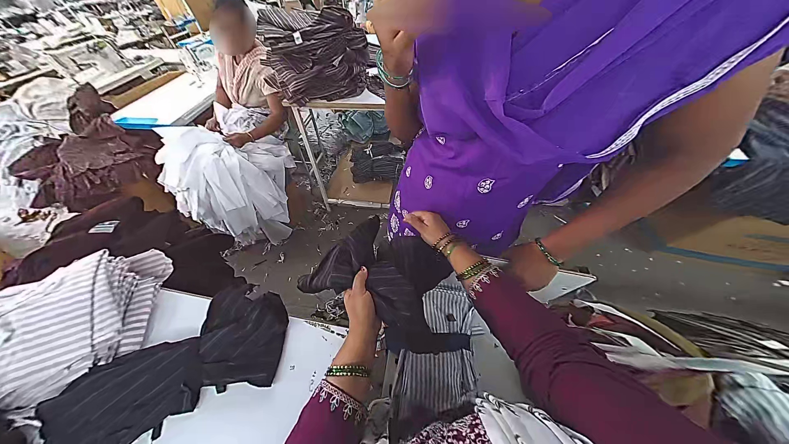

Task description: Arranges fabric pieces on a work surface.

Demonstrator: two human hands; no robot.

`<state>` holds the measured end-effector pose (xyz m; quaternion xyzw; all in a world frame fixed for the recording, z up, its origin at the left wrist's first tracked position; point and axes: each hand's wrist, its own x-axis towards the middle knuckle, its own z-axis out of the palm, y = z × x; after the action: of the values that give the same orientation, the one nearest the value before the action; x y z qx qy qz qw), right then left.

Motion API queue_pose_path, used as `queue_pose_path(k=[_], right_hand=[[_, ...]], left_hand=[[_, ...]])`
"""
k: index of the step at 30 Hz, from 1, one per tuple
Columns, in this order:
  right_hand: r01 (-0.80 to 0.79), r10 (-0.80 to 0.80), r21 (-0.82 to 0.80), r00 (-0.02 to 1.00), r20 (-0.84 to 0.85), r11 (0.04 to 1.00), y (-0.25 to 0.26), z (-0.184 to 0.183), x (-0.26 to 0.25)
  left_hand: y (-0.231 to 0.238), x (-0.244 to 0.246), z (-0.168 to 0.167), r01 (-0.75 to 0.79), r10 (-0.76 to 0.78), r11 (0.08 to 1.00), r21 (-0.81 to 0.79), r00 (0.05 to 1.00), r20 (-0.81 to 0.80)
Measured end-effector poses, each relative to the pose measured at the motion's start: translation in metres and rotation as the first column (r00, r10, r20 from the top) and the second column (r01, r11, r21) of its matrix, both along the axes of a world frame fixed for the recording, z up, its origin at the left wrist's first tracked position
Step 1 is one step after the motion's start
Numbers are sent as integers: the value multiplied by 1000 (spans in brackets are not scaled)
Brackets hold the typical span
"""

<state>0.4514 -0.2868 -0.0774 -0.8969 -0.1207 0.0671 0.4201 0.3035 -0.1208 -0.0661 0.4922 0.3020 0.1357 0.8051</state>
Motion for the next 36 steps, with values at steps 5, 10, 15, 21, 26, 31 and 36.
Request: queue_pose_path(k=[5, 10, 15, 21, 26, 31, 36], right_hand=[[-322, 255, -234, 927, -274, 917, 38, -7, 22], [-215, 196, -42, 942, -272, 976, 38, 1, 23], [27, 25, 392, 992, -126, 920, 20, 14, -2], [111, -90, 613, 994, -65, 783, 11, 5, -13], [197, -158, 678, 980, -120, 708, 12, 2, -15], [239, -197, 677, 970, -141, 696, 16, 6, -20], [256, -234, 669, 964, -125, 698, 19, 5, -19]], left_hand=[[0, -8, 6, 4, -4, 1000, 30, 1000, 0], [1, -6, 3, 15, -14, 1000, -22, 1000, 24], [7, -5, 5, 7, -7, 1000, -20, 1000, -2], [12, 3, 0, -15, 18, 992, -127, 1000, 24], [12, 2, 2, -14, 16, 989, -146, 1000, 12], [12, 1, 4, -9, 13, 989, -151, 999, 30], [12, 1, 5, -11, 15, 987, -161, 1000, 23]])
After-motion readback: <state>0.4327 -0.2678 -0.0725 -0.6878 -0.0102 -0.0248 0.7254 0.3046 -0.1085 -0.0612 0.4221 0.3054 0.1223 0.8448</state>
